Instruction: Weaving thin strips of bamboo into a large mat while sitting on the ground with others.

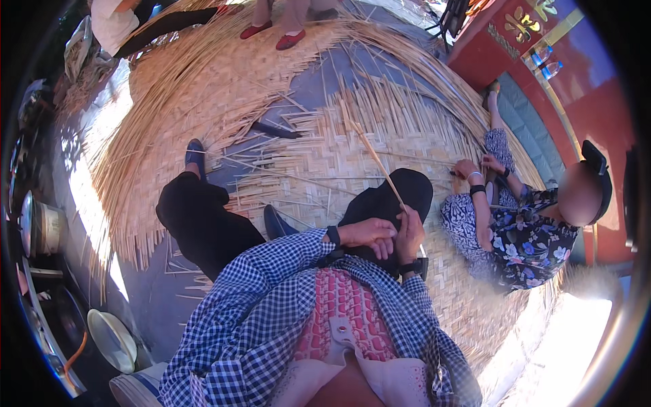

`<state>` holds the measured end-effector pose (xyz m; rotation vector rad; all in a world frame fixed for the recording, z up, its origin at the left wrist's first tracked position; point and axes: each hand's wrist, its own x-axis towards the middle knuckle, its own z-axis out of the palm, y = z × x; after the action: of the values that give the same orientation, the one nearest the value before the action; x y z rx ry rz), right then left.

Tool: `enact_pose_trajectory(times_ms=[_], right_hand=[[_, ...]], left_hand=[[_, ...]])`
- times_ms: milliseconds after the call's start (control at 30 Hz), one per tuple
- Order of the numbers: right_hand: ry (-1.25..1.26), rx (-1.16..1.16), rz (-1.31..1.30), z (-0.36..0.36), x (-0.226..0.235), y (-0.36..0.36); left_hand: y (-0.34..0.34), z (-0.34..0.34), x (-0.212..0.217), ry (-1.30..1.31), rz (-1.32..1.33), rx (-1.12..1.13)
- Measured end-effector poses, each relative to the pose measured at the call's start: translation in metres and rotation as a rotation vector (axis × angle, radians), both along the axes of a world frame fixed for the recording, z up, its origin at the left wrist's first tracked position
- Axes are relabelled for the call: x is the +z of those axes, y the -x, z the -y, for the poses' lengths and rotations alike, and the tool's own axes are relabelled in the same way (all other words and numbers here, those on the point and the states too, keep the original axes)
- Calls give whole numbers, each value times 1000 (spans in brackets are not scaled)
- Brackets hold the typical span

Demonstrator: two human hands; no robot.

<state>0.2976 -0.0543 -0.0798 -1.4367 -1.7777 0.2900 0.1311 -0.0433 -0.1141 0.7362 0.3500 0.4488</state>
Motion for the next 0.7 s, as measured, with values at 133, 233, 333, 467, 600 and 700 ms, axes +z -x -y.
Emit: enact_pose_trajectory(times_ms=[133,233,333,467,600,700], right_hand=[[11,-12,32,-1,5,2],[18,-11,15,-1,1,-1],[41,-11,27,-3,-1,-1],[36,-17,21,-3,-1,-3],[62,-12,5,-2,-3,-7],[91,0,5,0,-2,-7]], left_hand=[[0,-3,-1,22,22,-4],[0,-4,-3,79,27,-34],[2,-7,-7,92,69,-46],[0,-10,-7,97,58,-66],[-1,-8,-6,99,64,-63],[-1,-6,-7,114,75,-64]])
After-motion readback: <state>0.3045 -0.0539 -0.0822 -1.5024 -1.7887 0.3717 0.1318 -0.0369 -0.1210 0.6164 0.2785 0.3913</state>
